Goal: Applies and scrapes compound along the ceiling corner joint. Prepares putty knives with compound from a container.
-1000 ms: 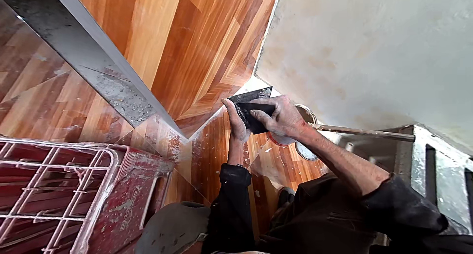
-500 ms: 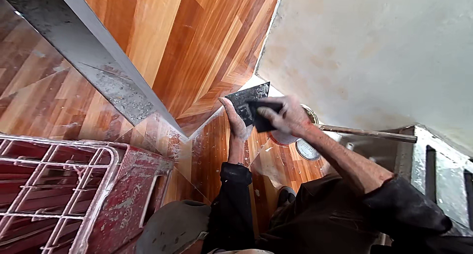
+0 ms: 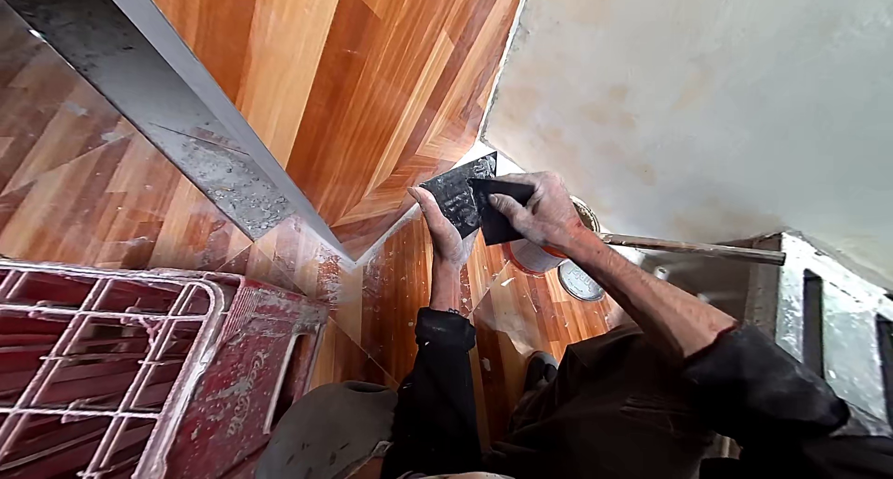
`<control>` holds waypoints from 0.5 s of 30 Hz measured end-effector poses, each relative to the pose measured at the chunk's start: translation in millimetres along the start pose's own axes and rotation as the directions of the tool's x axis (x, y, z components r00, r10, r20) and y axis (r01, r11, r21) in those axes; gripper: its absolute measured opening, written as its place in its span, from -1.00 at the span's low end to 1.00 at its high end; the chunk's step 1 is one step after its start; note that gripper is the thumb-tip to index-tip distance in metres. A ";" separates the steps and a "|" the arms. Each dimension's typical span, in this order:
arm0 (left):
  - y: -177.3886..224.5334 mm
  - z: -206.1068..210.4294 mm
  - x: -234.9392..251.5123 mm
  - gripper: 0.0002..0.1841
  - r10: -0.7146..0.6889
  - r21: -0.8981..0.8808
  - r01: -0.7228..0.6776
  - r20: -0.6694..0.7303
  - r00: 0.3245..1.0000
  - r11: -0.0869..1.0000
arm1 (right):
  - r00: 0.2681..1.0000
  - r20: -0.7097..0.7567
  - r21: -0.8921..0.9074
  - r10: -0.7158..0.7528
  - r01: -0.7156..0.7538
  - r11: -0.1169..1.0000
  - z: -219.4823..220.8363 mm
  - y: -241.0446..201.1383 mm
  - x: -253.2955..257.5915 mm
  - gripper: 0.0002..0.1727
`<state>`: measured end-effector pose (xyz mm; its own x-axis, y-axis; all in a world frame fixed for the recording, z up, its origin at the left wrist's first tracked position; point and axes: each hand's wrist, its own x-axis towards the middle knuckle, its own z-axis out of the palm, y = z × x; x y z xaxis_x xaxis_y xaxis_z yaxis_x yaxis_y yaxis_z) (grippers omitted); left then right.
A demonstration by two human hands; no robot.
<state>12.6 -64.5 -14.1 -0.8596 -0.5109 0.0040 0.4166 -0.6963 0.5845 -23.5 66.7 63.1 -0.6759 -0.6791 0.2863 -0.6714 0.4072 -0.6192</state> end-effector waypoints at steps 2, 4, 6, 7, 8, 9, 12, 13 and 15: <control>1.4 4.7 -0.5 -0.11 0.045 0.022 -0.044 -0.026 0.999 0.999 | 0.998 0.062 0.040 -0.018 0.016 0.999 -0.8 -4.9 -2.8 -0.77; 1.6 3.9 -1.1 -0.08 0.027 -0.004 -0.027 -0.015 1.000 1.000 | 0.996 0.091 0.036 -0.008 0.004 0.999 -1.6 -4.3 -1.9 -0.76; 0.1 2.0 0.1 -0.04 0.021 -0.010 -0.020 0.011 1.000 1.000 | 1.000 0.021 0.016 0.017 -0.017 1.000 -0.2 -0.6 1.1 -0.77; -0.5 2.4 -0.3 -0.06 0.029 0.010 -0.029 0.004 1.000 1.000 | 1.000 0.009 0.015 0.005 -0.005 1.000 0.5 -2.6 -0.4 -0.78; -0.1 4.2 -1.4 -0.11 0.054 0.038 -0.053 -0.015 0.998 0.998 | 0.999 0.035 0.024 -0.012 0.011 1.000 0.7 -7.5 -2.3 -0.78; 0.7 5.1 -2.3 -0.16 0.086 0.072 -0.084 -0.033 0.996 0.994 | 0.997 0.070 0.034 -0.021 0.019 0.999 0.9 -12.3 -1.9 -0.78; 2.7 6.4 -2.8 -0.13 0.050 0.025 -0.050 -0.018 0.999 0.998 | 0.998 0.053 0.022 -0.021 0.020 1.000 0.3 -6.3 2.8 -0.73; 1.9 4.2 -3.8 -0.10 0.042 0.016 -0.042 0.011 0.999 0.999 | 1.000 0.013 0.014 -0.019 0.019 1.000 0.5 -3.2 3.3 -0.74; 4.6 1.3 -13.6 -0.16 0.061 0.107 -0.063 0.023 0.998 0.992 | 0.998 0.051 0.021 -0.030 0.029 0.999 1.0 -5.9 -0.2 -0.76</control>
<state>25.8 -60.1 -10.4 -0.8393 -0.5404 0.0584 0.4357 -0.6046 0.6668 -19.1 63.8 65.9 -0.6389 -0.7213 0.2673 -0.6845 0.3744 -0.6256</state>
